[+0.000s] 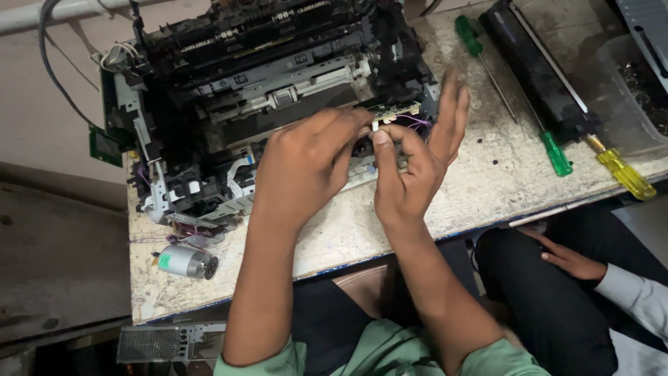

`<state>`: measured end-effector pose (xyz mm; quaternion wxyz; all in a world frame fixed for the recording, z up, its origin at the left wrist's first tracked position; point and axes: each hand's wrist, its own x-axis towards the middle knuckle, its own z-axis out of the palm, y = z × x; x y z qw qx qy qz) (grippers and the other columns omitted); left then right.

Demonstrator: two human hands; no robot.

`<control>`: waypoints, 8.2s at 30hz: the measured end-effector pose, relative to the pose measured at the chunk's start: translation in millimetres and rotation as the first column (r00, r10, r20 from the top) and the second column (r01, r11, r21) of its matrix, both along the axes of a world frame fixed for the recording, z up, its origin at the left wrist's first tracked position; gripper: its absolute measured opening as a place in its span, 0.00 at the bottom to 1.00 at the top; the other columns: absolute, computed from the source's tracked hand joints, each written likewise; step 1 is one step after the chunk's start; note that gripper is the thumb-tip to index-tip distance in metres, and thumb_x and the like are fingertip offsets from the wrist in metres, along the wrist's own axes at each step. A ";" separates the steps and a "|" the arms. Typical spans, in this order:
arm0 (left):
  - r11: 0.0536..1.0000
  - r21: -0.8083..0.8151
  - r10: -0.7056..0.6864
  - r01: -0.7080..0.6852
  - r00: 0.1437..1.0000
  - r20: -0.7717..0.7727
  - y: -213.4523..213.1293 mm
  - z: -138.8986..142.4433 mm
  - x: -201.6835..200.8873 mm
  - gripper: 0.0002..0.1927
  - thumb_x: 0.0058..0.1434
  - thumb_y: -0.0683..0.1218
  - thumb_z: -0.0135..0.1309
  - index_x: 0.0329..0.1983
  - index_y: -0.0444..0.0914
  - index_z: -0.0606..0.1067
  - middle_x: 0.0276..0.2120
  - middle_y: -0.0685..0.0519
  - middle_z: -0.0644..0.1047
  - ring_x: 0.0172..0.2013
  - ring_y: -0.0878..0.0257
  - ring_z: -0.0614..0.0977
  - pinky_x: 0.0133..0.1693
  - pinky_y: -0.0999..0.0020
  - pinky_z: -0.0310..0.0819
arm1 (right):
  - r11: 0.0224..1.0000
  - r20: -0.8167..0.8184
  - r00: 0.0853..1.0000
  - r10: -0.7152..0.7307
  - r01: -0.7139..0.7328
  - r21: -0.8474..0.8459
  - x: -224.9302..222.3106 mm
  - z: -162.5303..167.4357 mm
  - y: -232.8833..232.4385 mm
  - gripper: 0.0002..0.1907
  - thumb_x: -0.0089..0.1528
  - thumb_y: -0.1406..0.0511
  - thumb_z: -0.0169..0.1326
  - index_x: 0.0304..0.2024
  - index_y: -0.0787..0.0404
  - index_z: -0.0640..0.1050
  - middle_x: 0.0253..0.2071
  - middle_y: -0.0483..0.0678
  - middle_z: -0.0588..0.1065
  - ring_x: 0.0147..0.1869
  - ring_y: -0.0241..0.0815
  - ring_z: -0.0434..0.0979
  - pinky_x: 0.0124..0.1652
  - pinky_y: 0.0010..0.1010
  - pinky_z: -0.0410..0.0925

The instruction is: The person manipulates a small green circuit board and wires inside a disassembled printer. They repeatedly connect and disconnect wires from the board, reposition the board, and adjust components within the printer chassis.

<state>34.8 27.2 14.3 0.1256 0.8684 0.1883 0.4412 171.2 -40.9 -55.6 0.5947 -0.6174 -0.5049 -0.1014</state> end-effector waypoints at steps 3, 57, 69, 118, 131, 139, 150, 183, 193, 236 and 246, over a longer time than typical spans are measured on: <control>1.000 0.004 -0.005 0.005 1.000 0.007 0.0 -0.4 -0.4 0.13 0.63 0.37 0.59 0.50 0.38 0.78 0.44 0.49 0.81 0.43 0.51 0.85 0.43 0.60 0.81 | 1.000 -0.008 1.000 -0.002 0.002 0.005 -1.7 -0.2 -1.0 0.07 0.69 0.66 0.58 0.39 0.60 0.84 0.81 0.54 0.50 0.87 0.58 0.38 0.78 0.51 0.33; 1.000 -0.013 0.001 -0.001 1.000 -0.001 -1.8 2.6 -0.2 0.14 0.62 0.37 0.60 0.51 0.39 0.78 0.42 0.51 0.82 0.42 0.51 0.85 0.42 0.60 0.80 | 0.998 0.162 0.987 0.013 -0.024 0.064 51.8 -14.0 -45.2 0.23 0.58 0.63 0.75 0.53 0.53 0.81 0.66 0.47 0.62 0.67 0.45 0.63 0.55 0.33 0.61; 1.000 -0.015 -0.023 0.024 1.000 0.010 0.0 1.5 -1.4 0.14 0.62 0.36 0.60 0.51 0.38 0.77 0.44 0.50 0.81 0.43 0.51 0.85 0.43 0.60 0.80 | 0.994 0.554 0.830 -0.070 0.105 -0.032 37.6 19.9 -31.9 0.10 0.63 0.58 0.71 0.48 0.44 0.88 0.51 0.40 0.72 0.58 0.48 0.59 0.61 0.42 0.49; 1.000 -0.015 -0.004 0.004 1.000 0.015 1.3 -1.2 -0.4 0.14 0.63 0.38 0.60 0.52 0.38 0.77 0.44 0.49 0.81 0.42 0.48 0.84 0.42 0.58 0.80 | 0.989 0.237 0.970 0.047 -0.078 0.124 25.7 27.5 -12.8 0.11 0.58 0.74 0.69 0.41 0.59 0.85 0.42 0.42 0.83 0.42 0.38 0.70 0.49 0.29 0.60; 0.999 -0.041 -0.020 0.021 0.999 0.027 2.4 -5.3 -0.9 0.15 0.64 0.38 0.60 0.53 0.38 0.76 0.45 0.50 0.81 0.42 0.50 0.85 0.42 0.60 0.80 | 0.986 0.063 0.992 0.107 -0.115 0.122 8.9 10.4 -11.6 0.23 0.61 0.80 0.65 0.54 0.64 0.71 0.43 0.48 0.78 0.47 0.36 0.75 0.57 0.26 0.62; 0.997 0.074 -0.017 0.020 0.999 -0.047 1.8 -1.0 -2.0 0.21 0.55 0.35 0.59 0.52 0.41 0.75 0.52 0.52 0.79 0.48 0.50 0.83 0.47 0.58 0.80 | 0.960 0.062 0.997 0.035 -0.051 0.277 4.7 -5.2 -2.9 0.31 0.62 0.78 0.68 0.48 0.56 0.58 0.41 0.46 0.77 0.46 0.36 0.63 0.53 0.28 0.59; 0.998 0.039 -0.045 0.046 0.999 -0.025 0.3 2.8 -1.9 0.14 0.61 0.36 0.59 0.50 0.40 0.76 0.50 0.52 0.81 0.50 0.52 0.84 0.48 0.61 0.81 | 0.969 0.080 0.995 0.061 -0.078 0.234 7.3 -7.4 -1.2 0.29 0.62 0.77 0.68 0.46 0.57 0.60 0.43 0.45 0.80 0.49 0.39 0.60 0.51 0.28 0.60; 0.992 0.122 -0.012 0.019 0.998 -0.057 -0.4 3.1 -1.4 0.13 0.60 0.37 0.60 0.48 0.39 0.76 0.48 0.54 0.80 0.45 0.54 0.84 0.44 0.61 0.80 | 0.995 0.258 0.964 -0.063 0.040 0.095 18.0 6.1 -10.7 0.08 0.63 0.67 0.72 0.44 0.52 0.86 0.47 0.43 0.69 0.51 0.44 0.60 0.48 0.32 0.57; 0.992 0.123 0.007 0.004 0.996 -0.088 1.0 0.5 -1.1 0.17 0.56 0.35 0.60 0.49 0.39 0.76 0.49 0.53 0.80 0.46 0.53 0.84 0.46 0.60 0.80 | 0.997 0.176 0.984 -0.017 0.003 0.082 21.1 2.1 -5.9 0.05 0.63 0.63 0.69 0.38 0.53 0.84 0.54 0.46 0.65 0.62 0.47 0.57 0.60 0.36 0.58; 0.998 -0.055 0.022 -0.020 0.999 0.044 -1.4 1.1 3.2 0.11 0.64 0.39 0.61 0.49 0.40 0.79 0.43 0.49 0.83 0.40 0.51 0.86 0.42 0.61 0.81 | 0.982 0.066 0.997 -0.050 0.037 0.183 28.1 6.1 -11.1 0.05 0.65 0.72 0.62 0.40 0.59 0.78 0.46 0.43 0.78 0.54 0.46 0.69 0.59 0.36 0.62; 0.998 -0.062 0.029 -0.028 0.999 0.015 -2.0 2.4 1.3 0.11 0.64 0.39 0.61 0.49 0.40 0.79 0.43 0.50 0.82 0.41 0.50 0.85 0.42 0.61 0.80 | 0.995 0.385 0.919 -0.087 0.062 0.078 60.6 37.0 -31.9 0.11 0.68 0.74 0.67 0.50 0.58 0.82 0.46 0.45 0.80 0.49 0.45 0.71 0.54 0.34 0.61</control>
